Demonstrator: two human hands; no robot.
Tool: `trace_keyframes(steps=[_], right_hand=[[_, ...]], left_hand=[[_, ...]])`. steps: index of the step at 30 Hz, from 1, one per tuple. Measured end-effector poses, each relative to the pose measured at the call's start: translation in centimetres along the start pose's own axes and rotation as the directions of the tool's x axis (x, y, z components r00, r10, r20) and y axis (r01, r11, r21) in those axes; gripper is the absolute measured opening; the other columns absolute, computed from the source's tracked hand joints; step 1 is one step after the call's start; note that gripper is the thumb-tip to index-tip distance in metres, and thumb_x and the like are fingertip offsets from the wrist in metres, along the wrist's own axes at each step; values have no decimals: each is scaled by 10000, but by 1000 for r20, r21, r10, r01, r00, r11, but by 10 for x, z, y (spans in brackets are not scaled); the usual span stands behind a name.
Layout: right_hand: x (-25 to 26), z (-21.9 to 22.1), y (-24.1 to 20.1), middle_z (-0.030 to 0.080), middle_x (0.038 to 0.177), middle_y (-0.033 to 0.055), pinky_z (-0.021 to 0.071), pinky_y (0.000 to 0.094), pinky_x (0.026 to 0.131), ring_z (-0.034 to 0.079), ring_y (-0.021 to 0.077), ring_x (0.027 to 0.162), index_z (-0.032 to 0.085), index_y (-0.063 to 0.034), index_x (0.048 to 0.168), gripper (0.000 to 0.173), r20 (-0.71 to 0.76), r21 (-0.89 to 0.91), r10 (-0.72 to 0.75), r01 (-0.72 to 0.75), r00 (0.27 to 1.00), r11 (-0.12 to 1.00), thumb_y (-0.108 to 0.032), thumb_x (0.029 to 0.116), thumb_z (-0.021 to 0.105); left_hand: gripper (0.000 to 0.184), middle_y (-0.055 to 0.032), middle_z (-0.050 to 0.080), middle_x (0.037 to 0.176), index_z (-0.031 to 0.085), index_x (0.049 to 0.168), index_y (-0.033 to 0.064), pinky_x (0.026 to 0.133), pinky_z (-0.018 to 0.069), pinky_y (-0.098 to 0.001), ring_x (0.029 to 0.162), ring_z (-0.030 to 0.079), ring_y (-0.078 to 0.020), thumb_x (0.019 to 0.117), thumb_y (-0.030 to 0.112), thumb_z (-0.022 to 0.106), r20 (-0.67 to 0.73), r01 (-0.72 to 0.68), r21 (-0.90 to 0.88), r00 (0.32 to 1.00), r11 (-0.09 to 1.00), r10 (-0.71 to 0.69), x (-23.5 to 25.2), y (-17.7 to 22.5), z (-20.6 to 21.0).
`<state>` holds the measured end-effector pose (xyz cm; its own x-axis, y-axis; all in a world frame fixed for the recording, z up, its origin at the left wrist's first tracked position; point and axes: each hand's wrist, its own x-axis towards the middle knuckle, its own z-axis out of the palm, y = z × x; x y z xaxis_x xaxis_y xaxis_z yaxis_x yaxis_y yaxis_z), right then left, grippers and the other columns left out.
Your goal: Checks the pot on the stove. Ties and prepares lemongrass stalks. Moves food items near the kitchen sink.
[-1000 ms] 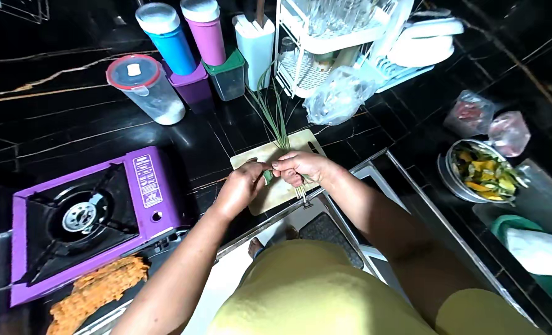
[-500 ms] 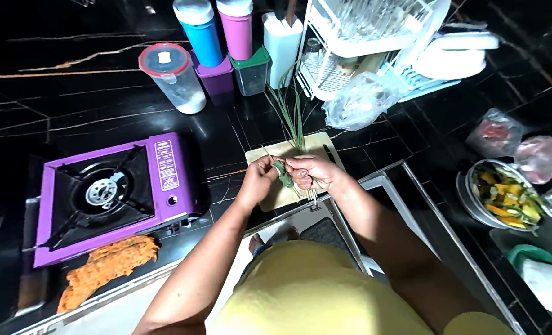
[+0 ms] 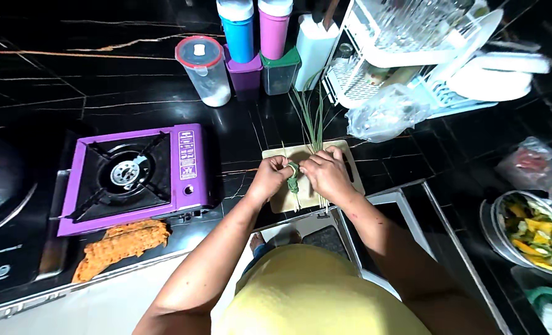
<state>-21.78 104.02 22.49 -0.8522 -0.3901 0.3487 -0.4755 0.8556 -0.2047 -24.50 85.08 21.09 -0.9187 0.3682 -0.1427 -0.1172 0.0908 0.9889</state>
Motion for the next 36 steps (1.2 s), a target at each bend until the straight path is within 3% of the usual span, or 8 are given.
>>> trace_keyframes(steps=[3,6,9,10,12,17,29,36], right_hand=[[1,-6,3,743,914,112,496,517,943,704,254,897,761,-44,1010,174,191,298,199,-250,961,921,-139,1010,615],[6,-7,11,673,847,93,547,402,759,642,180,768,714,-32,1060,209,424,488,331,-520,843,701,-151,1063,542],[2,-3,-7,705,1184,99,454,584,1013,647,292,1122,756,-122,1127,190,157,214,418,-444,895,870,-227,1011,648],[0,0,-13,623,1354,135,327,683,1105,549,377,1286,745,-149,1172,233,20,110,384,-383,923,917,-276,989,676],[-5,10,-20,595,1394,153,219,756,1141,474,439,1372,740,-184,1152,246,-228,-7,268,-277,936,961,-338,970,680],[-11,34,-18,675,1144,181,579,476,913,683,300,1038,720,-15,1154,246,-215,406,378,-269,901,873,-173,966,707],[-3,15,6,679,819,60,533,227,623,605,63,660,712,-1,1004,142,-224,675,411,-164,884,719,-94,993,604],[2,-1,8,704,892,81,553,212,654,636,61,720,726,9,977,149,-339,616,289,-20,895,787,-88,983,613]], left_hand=[[15,-62,705,839,687,924,6,683,567,-309,709,652,-110,911,5,680,4,-148,133,989,980,149,1,-3,1],[107,-125,728,1001,730,997,-1,892,566,-438,970,695,-224,906,18,677,51,-332,404,939,852,341,7,-8,3],[170,-195,684,1158,714,1082,-3,1056,476,-523,1213,600,-354,940,19,623,32,-228,527,968,819,249,17,-14,11],[189,-212,653,1229,706,1108,-6,1089,443,-535,1265,557,-368,954,27,602,-2,-155,503,984,850,180,20,-17,13],[217,-199,609,1314,672,1176,-9,1066,466,-506,1259,565,-316,1011,71,555,-79,15,353,997,935,14,21,-18,17],[131,-71,637,935,622,1063,13,798,544,-353,833,621,-142,1039,101,528,-185,244,-210,941,947,-283,18,-6,38],[131,-24,706,980,687,1046,43,927,549,-343,947,668,-118,1018,155,624,-165,6,-374,984,927,-73,-5,20,47],[217,-74,705,1087,694,1074,38,988,527,-376,1058,659,-176,1069,176,526,-81,62,-689,983,722,-162,-15,34,49]])
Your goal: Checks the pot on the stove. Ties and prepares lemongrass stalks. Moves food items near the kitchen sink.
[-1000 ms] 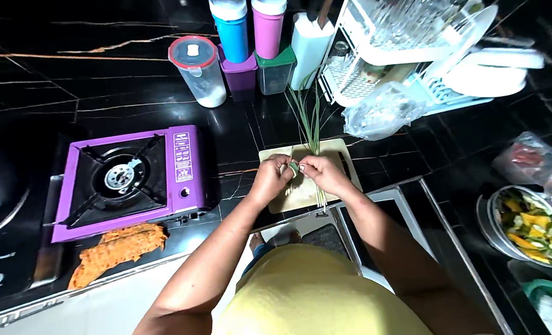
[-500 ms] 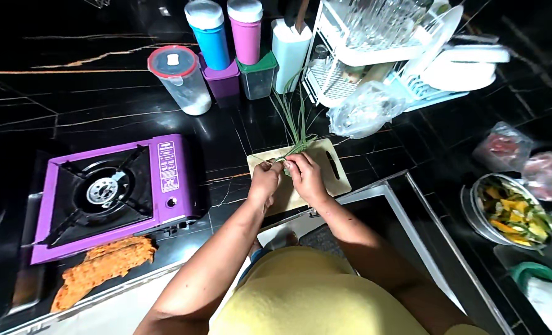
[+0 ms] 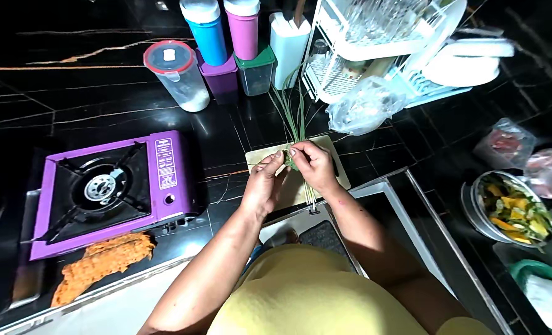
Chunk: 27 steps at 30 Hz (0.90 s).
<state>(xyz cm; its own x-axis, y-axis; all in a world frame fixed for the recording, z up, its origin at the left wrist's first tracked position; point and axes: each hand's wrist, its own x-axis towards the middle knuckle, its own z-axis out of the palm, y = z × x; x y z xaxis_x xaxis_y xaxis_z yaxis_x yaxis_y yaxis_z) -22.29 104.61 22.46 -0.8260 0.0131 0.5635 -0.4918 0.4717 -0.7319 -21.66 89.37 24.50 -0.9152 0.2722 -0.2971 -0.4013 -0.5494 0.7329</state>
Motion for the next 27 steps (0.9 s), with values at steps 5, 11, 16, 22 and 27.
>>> trace_keyframes(steps=[5,11,16,22,27], right_hand=[[4,1,4,688,882,76,547,195,672,623,46,727,710,33,973,144,66,119,-18,10,998,993,-59,983,600],[-1,8,-29,682,989,68,454,454,902,597,259,1002,789,-123,1003,144,-86,-412,-205,152,975,898,-204,973,673],[-9,18,-41,722,1017,72,497,435,890,646,236,989,796,-93,1027,136,-131,-360,-97,44,987,932,-161,952,706],[-12,22,-52,714,1186,120,543,333,997,664,176,1138,761,-22,1156,218,-123,-31,108,-112,986,993,-94,973,669],[-10,10,-58,729,1155,74,569,280,935,674,101,1093,775,-23,1075,151,-34,219,337,-322,941,921,-58,954,691]], left_hand=[[213,-84,704,1085,687,1090,30,948,547,-344,1023,673,-175,1064,144,509,-19,80,-41,997,996,-81,-3,9,-3],[190,-85,707,1107,700,1092,22,1012,513,-388,1071,657,-189,1047,142,560,-103,-69,-7,992,998,68,1,1,-11],[183,-67,617,1318,718,1104,34,1024,513,-369,1201,596,-177,1009,137,600,-19,-309,182,948,933,318,-2,1,-16],[134,-16,576,1312,753,1028,74,959,531,-284,1173,572,-115,984,116,633,108,-491,397,864,775,492,-8,4,-14],[128,-24,576,1304,765,985,87,994,498,-297,1223,530,-142,973,130,645,266,-563,491,823,665,501,-6,13,-22]])
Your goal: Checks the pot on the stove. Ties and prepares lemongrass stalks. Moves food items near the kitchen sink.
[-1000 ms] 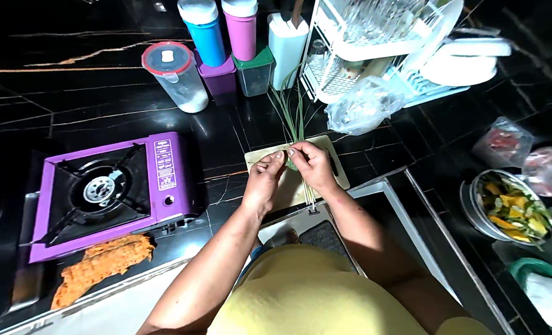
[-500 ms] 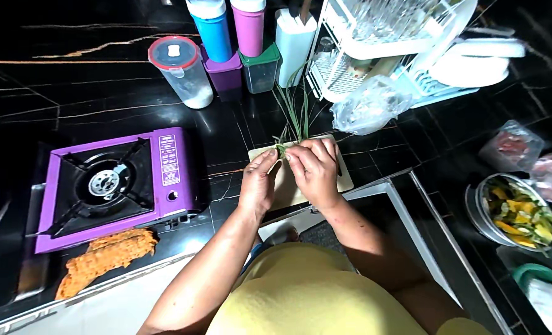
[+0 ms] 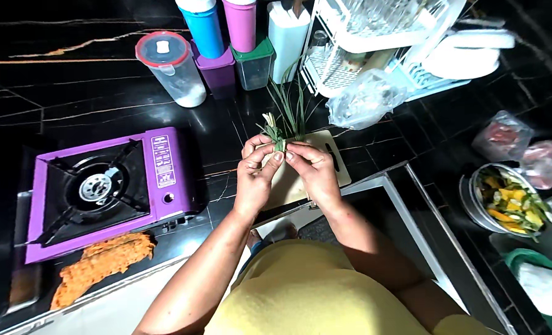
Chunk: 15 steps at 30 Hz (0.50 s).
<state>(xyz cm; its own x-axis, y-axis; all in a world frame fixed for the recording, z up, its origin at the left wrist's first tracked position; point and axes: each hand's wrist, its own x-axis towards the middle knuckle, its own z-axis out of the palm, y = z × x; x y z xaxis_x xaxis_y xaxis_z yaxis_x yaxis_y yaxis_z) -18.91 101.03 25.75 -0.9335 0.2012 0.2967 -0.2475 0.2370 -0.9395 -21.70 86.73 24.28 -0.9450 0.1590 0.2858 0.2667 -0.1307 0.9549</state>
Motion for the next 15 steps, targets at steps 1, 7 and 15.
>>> trace_keyframes(steps=[1,7,15], right_hand=[[1,-2,1,734,1127,74,579,274,910,683,101,1062,777,-22,1060,140,6,-18,-14,14,1000,1000,-57,947,703],[3,-10,7,742,999,109,599,266,845,715,124,937,767,7,979,114,67,-316,-270,277,961,908,-37,902,697],[5,-5,23,705,869,60,575,247,721,671,79,776,713,-11,955,108,74,-252,-108,123,991,960,-54,870,661]], left_hand=[[126,-25,580,1302,766,977,89,1009,492,-307,1238,525,-147,971,131,647,20,9,13,1000,1000,-10,0,-1,-2],[187,-40,579,1353,786,1026,106,1127,375,-392,1347,443,-198,992,203,629,144,-58,261,989,964,20,1,-4,-12],[187,-104,631,1176,789,1022,54,1000,435,-367,1131,548,-217,980,170,647,231,-240,492,963,837,141,3,-3,-14]])
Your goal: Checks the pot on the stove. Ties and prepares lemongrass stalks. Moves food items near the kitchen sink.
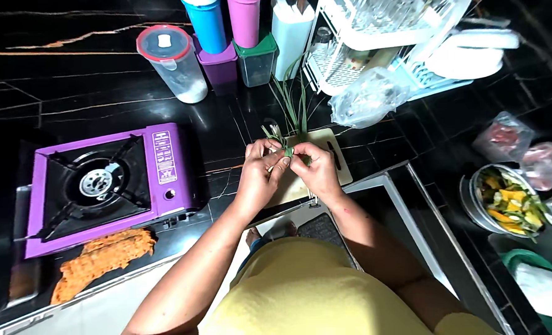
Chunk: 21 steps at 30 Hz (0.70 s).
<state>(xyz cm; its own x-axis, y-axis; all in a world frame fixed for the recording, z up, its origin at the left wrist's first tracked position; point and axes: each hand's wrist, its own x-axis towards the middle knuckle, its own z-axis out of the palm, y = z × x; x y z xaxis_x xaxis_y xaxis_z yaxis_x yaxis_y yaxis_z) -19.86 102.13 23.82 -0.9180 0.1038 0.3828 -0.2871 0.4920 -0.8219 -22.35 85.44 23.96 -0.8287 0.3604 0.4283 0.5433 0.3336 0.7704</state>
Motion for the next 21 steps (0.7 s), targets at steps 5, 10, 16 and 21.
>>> trace_keyframes(steps=[5,10,16,21], right_hand=[[-1,16,11,671,828,48,557,255,695,647,89,759,678,-28,889,51,-93,-6,-68,68,993,998,-56,848,668],[3,18,9,698,836,104,539,368,783,664,239,847,681,-44,793,66,-163,-342,-499,426,851,838,-86,827,643],[3,1,3,711,1029,98,579,322,901,681,161,1003,750,-11,991,114,53,23,-238,237,970,971,-56,912,681],[3,-1,-7,723,935,96,563,403,863,688,231,920,755,-33,920,101,91,-294,-308,321,947,900,-96,868,695]], left_hand=[[152,-98,650,1166,795,977,60,974,489,-343,1112,590,-183,937,190,728,-51,81,21,996,996,-80,-3,2,-3],[107,-59,603,1248,767,990,75,838,572,-234,1024,635,-86,962,149,696,-17,327,-259,939,909,-342,-6,8,-5],[84,-27,596,1234,754,958,79,897,547,-255,1096,593,-99,957,101,673,26,292,-387,951,875,-307,-9,-4,-12],[180,-29,605,1315,770,956,104,968,505,-333,1205,555,-147,957,270,698,67,323,-282,946,903,-318,-6,-2,-7]])
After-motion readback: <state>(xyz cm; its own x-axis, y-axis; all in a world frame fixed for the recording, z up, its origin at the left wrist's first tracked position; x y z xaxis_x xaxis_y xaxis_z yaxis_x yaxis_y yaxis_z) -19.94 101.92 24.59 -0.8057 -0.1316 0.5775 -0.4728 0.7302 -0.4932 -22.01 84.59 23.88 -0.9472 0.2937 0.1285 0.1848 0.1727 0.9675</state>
